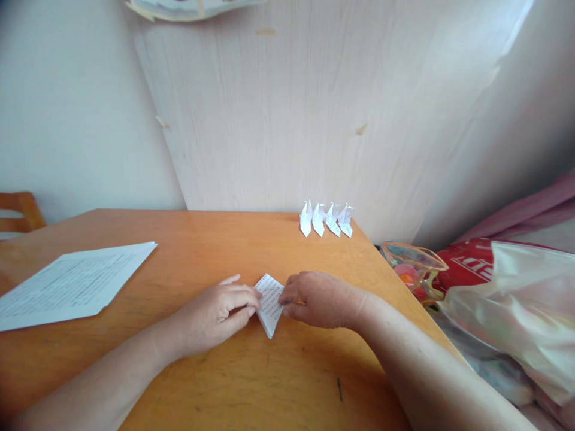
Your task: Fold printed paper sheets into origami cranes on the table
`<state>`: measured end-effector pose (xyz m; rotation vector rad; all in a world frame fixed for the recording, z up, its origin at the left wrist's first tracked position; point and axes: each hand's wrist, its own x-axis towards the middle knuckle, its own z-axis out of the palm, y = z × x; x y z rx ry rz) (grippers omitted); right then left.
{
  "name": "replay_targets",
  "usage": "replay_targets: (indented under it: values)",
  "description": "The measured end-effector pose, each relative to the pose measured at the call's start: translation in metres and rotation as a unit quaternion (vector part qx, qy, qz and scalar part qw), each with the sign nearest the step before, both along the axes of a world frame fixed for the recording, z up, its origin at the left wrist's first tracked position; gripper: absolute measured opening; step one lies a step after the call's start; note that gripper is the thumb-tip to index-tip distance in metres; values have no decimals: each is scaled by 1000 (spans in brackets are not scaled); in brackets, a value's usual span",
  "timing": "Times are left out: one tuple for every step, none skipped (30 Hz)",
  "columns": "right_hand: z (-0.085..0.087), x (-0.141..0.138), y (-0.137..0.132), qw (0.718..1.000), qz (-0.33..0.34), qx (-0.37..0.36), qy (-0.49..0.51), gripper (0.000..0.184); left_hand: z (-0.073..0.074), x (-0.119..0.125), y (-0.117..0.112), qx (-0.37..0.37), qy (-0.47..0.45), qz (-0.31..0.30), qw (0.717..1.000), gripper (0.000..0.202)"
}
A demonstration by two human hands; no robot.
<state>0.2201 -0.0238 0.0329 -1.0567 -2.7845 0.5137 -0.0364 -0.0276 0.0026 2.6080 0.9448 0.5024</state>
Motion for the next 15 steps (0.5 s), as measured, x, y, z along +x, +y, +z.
replay_targets:
  values:
    - [0,0,0,1000,2,-3,2,27,-1,0,1,-10,-8,8,1000,23]
    - [0,1,0,1000,5,-5,3,27,-2,1,1,-22,-17,16,999,22]
    - [0,1,0,1000,7,-7,5,28,-3,1,2,-36,-27,26,999,21]
    - [0,1,-1,1000,8,-10,6,28,-5,1,3,-50,-39,37,997,20]
    - [0,1,-1,1000,7,-12,7,28,-6,1,4,-64,-50,48,996,20]
    - [1,1,-2,1000,3,-15,9,29,-7,1,5,-77,-60,59,994,19]
    - [2,1,-2,1000,0,-20,10,30,-8,1,6,-90,-68,66,991,20]
    - [3,0,-3,1000,-2,-26,11,32,-9,0,6,-102,-74,71,989,20]
    - [4,0,-3,999,-2,-32,12,35,-9,0,7,-114,-79,73,988,20]
    - [5,0,-4,999,-2,-35,12,37,-10,0,7,-123,-83,74,986,20]
    - [6,-1,-4,999,-3,-35,12,39,-10,1,7,-131,-86,76,985,20]
    - [6,-1,-4,999,-6,-31,11,39,-11,1,7,-137,-89,80,983,19]
    - [6,-2,-5,1000,-11,-25,12,38,-11,1,7,-140,-93,86,982,19]
    - [5,-3,-4,1000,-17,-17,12,36,-11,2,7,-142,-96,93,981,20]
    - [3,-4,-4,1000,-25,-11,14,33,-11,2,7,-141,-100,99,980,20]
